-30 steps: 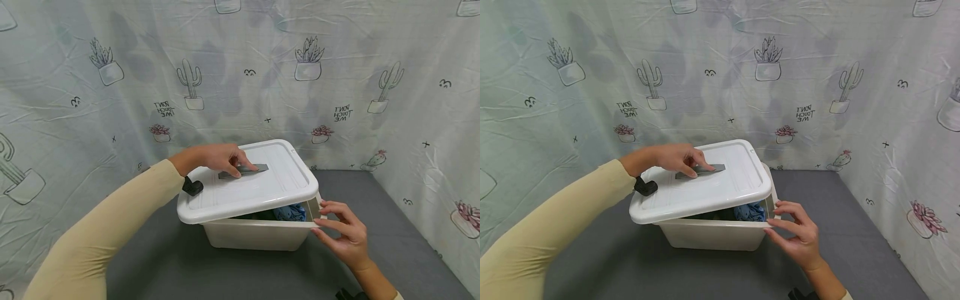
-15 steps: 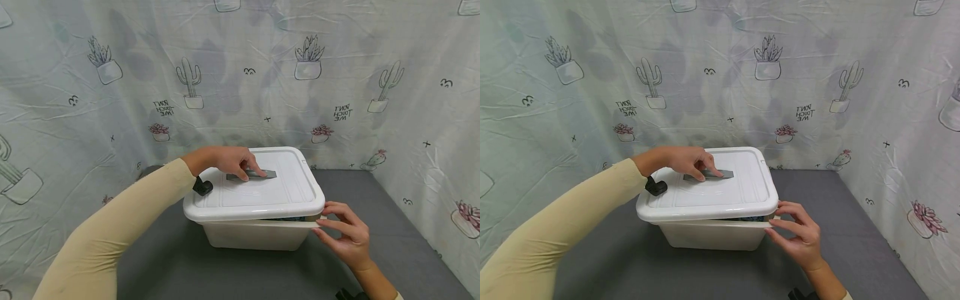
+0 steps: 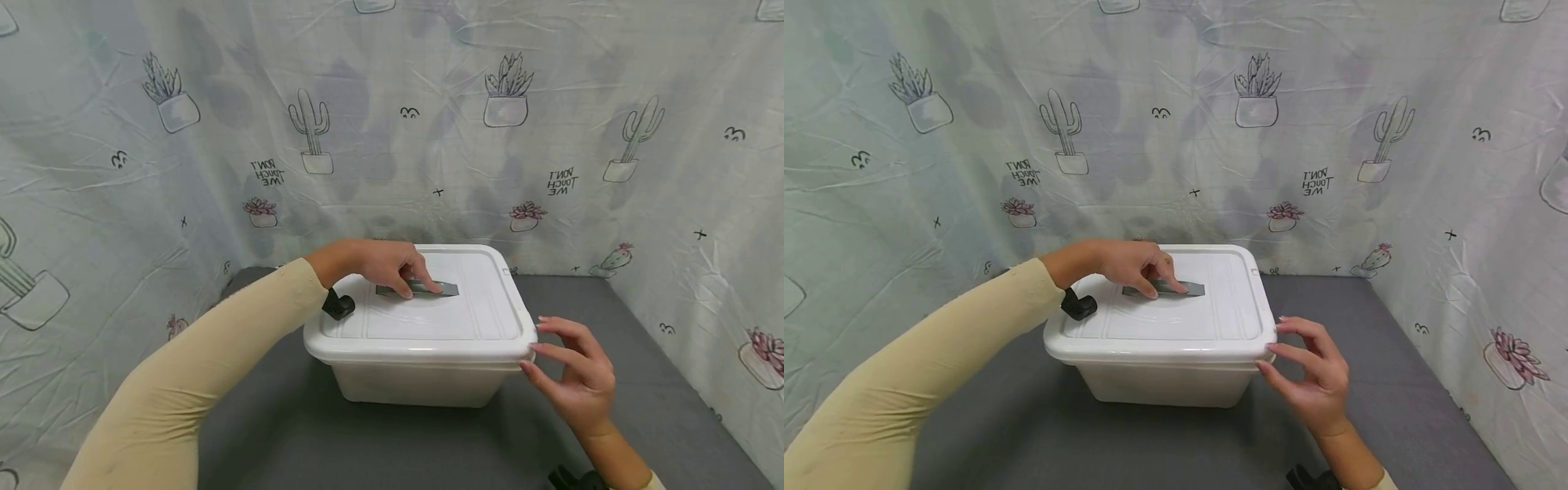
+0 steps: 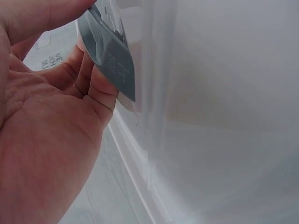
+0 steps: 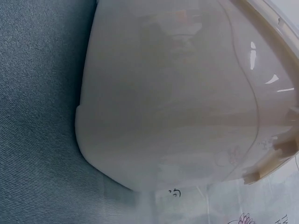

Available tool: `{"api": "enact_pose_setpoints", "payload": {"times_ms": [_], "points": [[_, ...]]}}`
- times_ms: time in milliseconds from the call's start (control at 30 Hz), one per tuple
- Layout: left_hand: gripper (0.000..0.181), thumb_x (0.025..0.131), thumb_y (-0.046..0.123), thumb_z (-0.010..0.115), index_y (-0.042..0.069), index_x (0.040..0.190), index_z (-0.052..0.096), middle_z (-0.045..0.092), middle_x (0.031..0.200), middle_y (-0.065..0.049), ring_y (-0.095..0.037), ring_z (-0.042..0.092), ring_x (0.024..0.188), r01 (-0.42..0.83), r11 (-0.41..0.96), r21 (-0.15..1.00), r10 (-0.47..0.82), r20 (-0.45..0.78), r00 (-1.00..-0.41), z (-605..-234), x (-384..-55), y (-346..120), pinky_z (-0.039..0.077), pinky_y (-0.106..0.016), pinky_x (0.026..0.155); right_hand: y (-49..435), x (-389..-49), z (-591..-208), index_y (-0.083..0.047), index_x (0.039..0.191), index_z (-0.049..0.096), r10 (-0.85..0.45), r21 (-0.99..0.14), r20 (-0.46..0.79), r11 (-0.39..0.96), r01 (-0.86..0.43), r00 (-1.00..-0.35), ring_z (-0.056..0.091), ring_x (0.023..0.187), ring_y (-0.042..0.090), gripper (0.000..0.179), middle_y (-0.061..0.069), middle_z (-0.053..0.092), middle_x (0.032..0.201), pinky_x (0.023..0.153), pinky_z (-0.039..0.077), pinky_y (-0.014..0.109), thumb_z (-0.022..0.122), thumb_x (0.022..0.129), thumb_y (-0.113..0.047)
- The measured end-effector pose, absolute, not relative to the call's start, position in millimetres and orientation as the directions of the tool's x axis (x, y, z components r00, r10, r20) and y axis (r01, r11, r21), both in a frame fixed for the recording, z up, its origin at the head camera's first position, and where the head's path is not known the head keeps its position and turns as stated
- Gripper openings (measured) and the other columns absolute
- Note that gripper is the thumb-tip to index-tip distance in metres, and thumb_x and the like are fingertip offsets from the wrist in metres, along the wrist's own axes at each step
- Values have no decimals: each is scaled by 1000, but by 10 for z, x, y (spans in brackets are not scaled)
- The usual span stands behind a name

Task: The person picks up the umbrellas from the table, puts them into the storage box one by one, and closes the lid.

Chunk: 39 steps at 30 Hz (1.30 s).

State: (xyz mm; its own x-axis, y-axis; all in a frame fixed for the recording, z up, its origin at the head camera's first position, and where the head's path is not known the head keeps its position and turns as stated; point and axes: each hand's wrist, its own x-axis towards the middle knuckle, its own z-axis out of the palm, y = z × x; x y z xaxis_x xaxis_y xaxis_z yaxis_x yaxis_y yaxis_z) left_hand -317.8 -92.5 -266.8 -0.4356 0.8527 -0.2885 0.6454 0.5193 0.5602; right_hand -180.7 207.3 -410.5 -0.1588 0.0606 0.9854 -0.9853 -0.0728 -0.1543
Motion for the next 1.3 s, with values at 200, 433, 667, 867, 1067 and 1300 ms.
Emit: {"api": "enact_pose_setpoints", "payload": {"times_ms": [200, 433, 667, 867, 1067, 1300], "points": [[51, 93, -1, 70, 21, 138, 65, 42, 79, 1, -12, 23, 60, 652, 512, 559, 858, -295, -421, -2668, -3182, -901, 33, -23, 65, 2068, -1792, -4048, 22, 88, 71, -64, -183, 982, -47, -982, -180, 62, 122, 41, 26, 37, 65, 113, 111, 51, 36, 87, 76, 5], [51, 93, 0, 70, 22, 138, 66, 48, 85, 0, -12, 27, 62, 670, 511, 538, 859, -294, -420, -2674, -3195, -876, 35, -23, 67, 2069, -1793, -4058, 21, 87, 72, -75, -180, 982, -65, -982, -175, 62, 120, 41, 23, 36, 65, 111, 109, 52, 36, 85, 77, 6], [51, 93, -1, 70, 22, 138, 65, 50, 86, 0, -12, 30, 65, 677, 513, 528, 858, -289, -425, -2703, -3192, -859, 35, -22, 67, 2088, -1791, -4083, 19, 87, 73, -94, -198, 976, -17, -980, -196, 62, 121, 40, 22, 35, 66, 111, 110, 51, 35, 86, 77, 4], [50, 94, -1, 69, 21, 138, 65, 62, 106, -3, -12, 32, 64, 671, 512, 537, 858, -285, -427, -2750, -3191, -868, 36, -22, 67, 2088, -1792, -4104, 19, 88, 73, -96, -207, 974, -13, -978, -205, 62, 120, 39, 22, 34, 66, 111, 110, 51, 34, 86, 78, 4], [49, 94, 0, 69, 20, 139, 65, 63, 114, -5, -11, 33, 64, 671, 509, 539, 860, -296, -415, -2790, -3175, -872, 37, -21, 67, 2086, -1776, -4129, 19, 87, 73, -99, -199, 976, -19, -980, -196, 63, 119, 38, 21, 33, 67, 110, 109, 52, 33, 85, 78, 5], [50, 95, 1, 70, 23, 139, 65, 59, 98, -3, -11, 32, 63, 669, 523, 528, 852, -306, -424, -2836, -3172, -866, 35, -21, 64, 2088, -1758, -4154, 19, 87, 73, -99, -208, 974, -19, -978, -205, 64, 119, 38, 21, 32, 67, 110, 109, 52, 33, 85, 77, 5]]}}
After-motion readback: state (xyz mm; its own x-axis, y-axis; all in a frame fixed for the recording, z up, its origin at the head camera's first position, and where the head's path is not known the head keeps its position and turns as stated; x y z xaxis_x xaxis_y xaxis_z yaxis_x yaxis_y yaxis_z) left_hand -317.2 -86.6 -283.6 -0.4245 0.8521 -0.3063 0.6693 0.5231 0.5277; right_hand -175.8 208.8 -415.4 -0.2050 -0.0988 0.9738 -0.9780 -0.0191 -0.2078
